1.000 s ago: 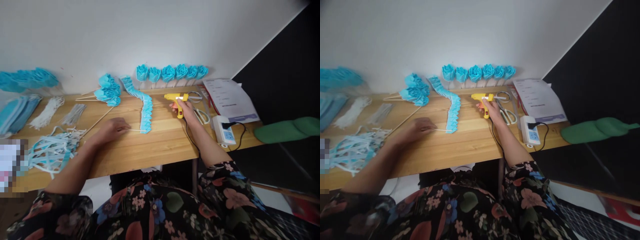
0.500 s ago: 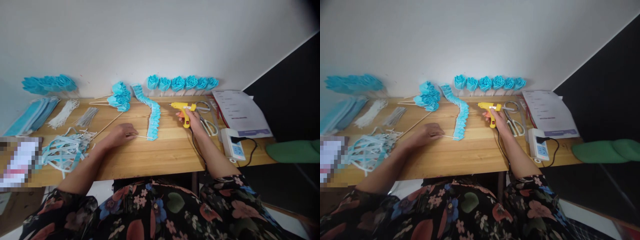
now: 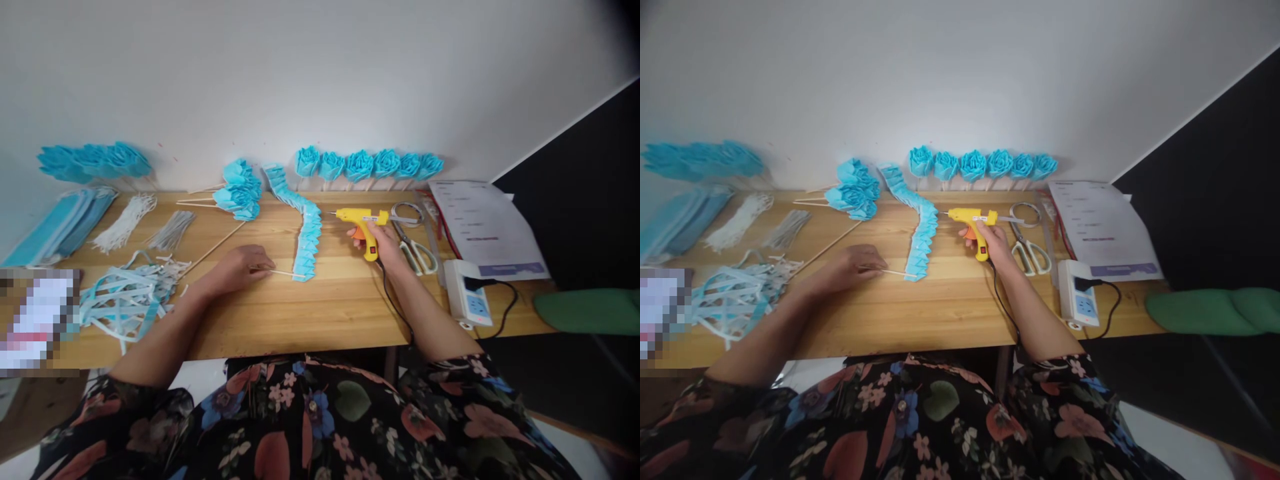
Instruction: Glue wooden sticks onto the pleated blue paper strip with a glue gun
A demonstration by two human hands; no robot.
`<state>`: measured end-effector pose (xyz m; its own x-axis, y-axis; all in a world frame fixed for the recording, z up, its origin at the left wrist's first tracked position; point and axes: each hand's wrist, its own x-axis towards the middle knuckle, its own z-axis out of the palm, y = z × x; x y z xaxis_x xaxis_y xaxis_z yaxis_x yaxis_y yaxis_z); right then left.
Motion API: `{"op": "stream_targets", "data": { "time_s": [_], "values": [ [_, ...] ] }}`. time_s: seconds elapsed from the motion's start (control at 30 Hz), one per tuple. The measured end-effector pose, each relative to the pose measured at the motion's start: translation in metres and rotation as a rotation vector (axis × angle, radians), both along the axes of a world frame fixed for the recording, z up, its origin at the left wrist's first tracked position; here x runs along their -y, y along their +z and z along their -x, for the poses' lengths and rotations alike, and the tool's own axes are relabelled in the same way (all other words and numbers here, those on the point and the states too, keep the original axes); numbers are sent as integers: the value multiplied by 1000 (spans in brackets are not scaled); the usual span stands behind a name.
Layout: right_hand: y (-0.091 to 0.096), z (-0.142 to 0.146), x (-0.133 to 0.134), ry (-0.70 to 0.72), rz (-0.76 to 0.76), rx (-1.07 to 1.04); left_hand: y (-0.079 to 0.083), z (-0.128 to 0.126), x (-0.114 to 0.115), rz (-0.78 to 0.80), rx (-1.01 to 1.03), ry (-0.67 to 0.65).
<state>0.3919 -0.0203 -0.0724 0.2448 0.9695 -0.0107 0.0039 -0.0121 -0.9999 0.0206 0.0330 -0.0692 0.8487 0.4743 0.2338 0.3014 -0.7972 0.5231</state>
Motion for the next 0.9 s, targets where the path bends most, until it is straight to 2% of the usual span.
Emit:
{"op": "stream_targets", "data": {
  "time_s": [0.17, 0.3, 0.9],
  "values": [
    [-7, -6, 0, 54, -2, -23, 2, 1, -1, 57, -35, 7],
    [-12, -9, 0, 64, -22, -38, 0, 1, -2, 44, -23, 1],
    [-15, -11, -2, 72, -48, -88, -3, 3, -3, 21, 18, -6]
  ]
}}
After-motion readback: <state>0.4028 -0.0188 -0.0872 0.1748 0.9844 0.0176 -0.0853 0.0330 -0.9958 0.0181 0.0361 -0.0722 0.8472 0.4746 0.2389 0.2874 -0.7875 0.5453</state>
